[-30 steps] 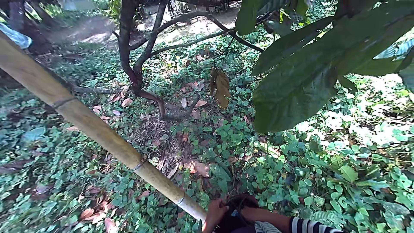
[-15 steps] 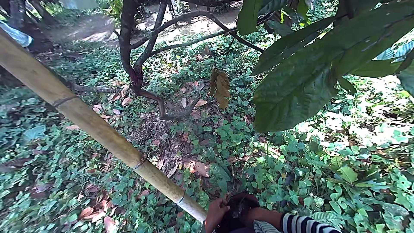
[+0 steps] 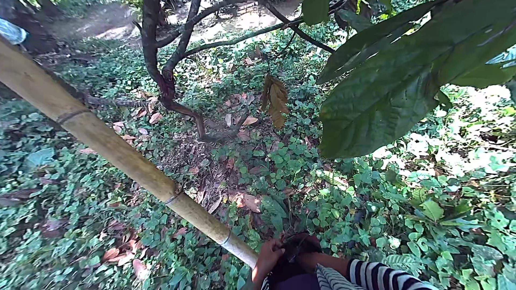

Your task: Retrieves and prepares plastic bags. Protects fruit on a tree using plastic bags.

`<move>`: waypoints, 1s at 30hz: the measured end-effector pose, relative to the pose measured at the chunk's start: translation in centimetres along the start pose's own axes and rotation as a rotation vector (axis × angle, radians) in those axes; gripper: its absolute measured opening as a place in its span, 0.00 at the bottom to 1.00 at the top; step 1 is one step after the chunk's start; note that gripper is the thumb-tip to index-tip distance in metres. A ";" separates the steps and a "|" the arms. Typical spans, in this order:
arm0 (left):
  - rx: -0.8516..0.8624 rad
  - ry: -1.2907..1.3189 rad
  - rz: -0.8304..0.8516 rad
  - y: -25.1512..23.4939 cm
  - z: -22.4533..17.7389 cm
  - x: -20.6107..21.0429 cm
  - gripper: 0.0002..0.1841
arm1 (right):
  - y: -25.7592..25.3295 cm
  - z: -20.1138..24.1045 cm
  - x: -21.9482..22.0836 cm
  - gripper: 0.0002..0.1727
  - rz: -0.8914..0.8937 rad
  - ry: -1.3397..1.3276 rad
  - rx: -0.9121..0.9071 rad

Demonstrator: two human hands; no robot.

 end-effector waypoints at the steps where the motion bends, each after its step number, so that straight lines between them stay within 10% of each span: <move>1: -0.003 0.005 -0.007 0.1 0.1 -0.1 0.12 | -0.6 -0.2 0.1 0.22 -0.026 0.016 -0.033; 17: 0.048 0.029 -0.038 0.1 0.5 -0.1 0.13 | 6.3 0.1 -5.3 0.17 -0.221 -0.041 -0.316; 30: 0.027 0.027 -0.083 0.0 -0.5 -0.4 0.10 | 6.0 -1.3 -4.4 0.18 -0.232 0.035 -0.194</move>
Point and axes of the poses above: each hand's wrist, its own y-axis away from the middle knuckle, its own x-axis out of the palm, z = x × y, the point moved 8 cm from there along -y, towards the middle knuckle, and after that the axes turned 10 degrees about x, right-handed, at the moved point
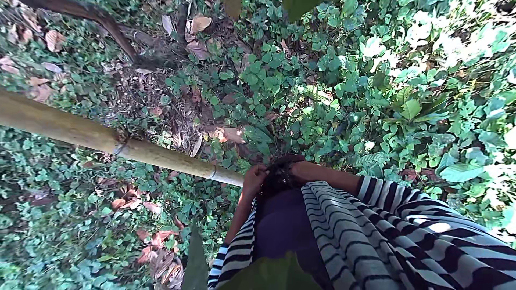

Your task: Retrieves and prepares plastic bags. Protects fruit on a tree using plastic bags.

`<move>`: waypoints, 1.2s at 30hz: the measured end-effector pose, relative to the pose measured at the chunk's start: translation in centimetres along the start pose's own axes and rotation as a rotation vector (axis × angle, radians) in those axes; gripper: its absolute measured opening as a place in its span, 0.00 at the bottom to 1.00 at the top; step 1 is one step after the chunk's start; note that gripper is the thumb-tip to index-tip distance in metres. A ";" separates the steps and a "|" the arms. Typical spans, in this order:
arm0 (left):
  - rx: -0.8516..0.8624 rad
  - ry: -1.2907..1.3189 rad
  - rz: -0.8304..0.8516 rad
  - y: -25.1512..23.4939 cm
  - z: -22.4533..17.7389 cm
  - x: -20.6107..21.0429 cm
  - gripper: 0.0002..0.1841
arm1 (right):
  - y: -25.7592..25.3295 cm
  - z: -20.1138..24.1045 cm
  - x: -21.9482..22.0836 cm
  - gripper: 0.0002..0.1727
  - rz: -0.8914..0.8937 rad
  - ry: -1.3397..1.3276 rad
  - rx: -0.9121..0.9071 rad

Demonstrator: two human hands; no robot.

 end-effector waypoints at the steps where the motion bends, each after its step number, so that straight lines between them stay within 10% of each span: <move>1: 0.005 0.001 -0.012 0.0 0.0 -0.1 0.09 | -0.2 -0.1 0.6 0.19 0.049 0.025 0.010; 19: 0.041 0.065 -0.074 0.0 -0.2 -0.4 0.06 | -1.4 -0.2 1.1 0.19 0.108 0.041 0.153; 36: 0.099 -0.149 0.070 0.4 -1.5 0.7 0.18 | 0.1 -0.6 -2.2 0.10 -0.212 -0.481 -0.187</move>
Point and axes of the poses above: each hand's wrist, its own y-axis away from the middle knuckle, its own x-axis out of the palm, z = x × y, the point moved 8 cm from there along -y, towards the middle knuckle, and after that the axes turned 10 degrees about x, right-handed, at the moved point
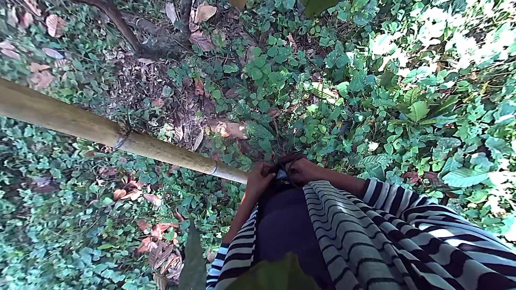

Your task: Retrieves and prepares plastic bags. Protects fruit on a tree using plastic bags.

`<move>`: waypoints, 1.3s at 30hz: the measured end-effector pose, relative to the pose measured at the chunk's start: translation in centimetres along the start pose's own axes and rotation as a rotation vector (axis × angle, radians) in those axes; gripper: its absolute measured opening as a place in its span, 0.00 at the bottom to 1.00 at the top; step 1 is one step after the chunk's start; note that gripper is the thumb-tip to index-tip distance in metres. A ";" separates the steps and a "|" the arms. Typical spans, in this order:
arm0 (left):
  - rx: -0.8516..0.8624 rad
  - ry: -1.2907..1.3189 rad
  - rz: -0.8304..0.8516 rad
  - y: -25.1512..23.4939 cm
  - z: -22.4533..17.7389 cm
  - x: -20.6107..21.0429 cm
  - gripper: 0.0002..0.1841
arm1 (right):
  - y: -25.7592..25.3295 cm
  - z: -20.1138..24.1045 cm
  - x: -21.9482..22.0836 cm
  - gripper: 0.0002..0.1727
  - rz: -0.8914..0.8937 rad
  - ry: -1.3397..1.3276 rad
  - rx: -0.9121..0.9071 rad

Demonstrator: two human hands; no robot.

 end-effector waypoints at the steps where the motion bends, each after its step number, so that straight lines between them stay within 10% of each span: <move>1: 0.055 -0.022 0.014 0.1 -0.3 0.3 0.21 | 0.2 0.2 -0.3 0.10 -0.007 -0.020 0.000; 11: 0.436 -0.344 0.060 0.5 -2.6 2.6 0.09 | 0.6 0.5 -0.6 0.09 0.004 -0.122 0.013; 39: 0.320 -0.240 0.048 0.0 -1.8 1.7 0.08 | -0.8 -0.2 1.4 0.20 0.269 0.525 0.429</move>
Point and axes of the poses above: each hand's wrist, its own y-axis away from the middle knuckle, its own x-axis out of the palm, z = x × y, the point moved 8 cm from there along -y, towards the middle knuckle, and after that the axes turned 10 degrees about x, right-handed, at the moved point
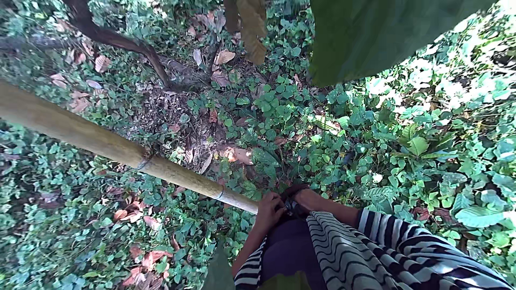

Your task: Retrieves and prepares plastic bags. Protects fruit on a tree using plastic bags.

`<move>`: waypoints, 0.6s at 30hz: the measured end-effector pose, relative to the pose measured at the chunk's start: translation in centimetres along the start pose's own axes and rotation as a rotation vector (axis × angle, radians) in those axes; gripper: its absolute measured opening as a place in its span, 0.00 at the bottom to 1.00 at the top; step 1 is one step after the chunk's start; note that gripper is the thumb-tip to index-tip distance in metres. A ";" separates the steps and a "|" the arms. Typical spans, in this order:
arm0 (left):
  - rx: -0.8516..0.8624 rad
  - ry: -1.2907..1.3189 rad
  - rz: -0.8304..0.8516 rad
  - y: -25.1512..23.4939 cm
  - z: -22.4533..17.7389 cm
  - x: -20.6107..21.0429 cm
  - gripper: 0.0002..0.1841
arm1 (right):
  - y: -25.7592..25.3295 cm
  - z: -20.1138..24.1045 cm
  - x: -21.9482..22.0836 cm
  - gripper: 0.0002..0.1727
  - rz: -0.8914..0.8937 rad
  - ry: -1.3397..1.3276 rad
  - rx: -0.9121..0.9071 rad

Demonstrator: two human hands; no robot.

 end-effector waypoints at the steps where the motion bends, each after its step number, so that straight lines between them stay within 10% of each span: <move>1: -0.006 -0.005 0.004 -0.1 -0.2 -0.2 0.09 | 0.0 0.0 -0.3 0.21 -0.015 0.002 0.011; 18: -0.009 -0.013 0.014 -0.6 -0.7 0.0 0.08 | -0.5 0.0 -0.2 0.21 -0.074 0.020 0.080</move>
Point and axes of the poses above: each hand's wrist, its own y-axis away from the middle knuckle, its own x-axis out of the palm, z = x × y, the point moved 8 cm from there along -y, towards the middle knuckle, and after that the axes turned 10 degrees about x, right-handed, at the moved point
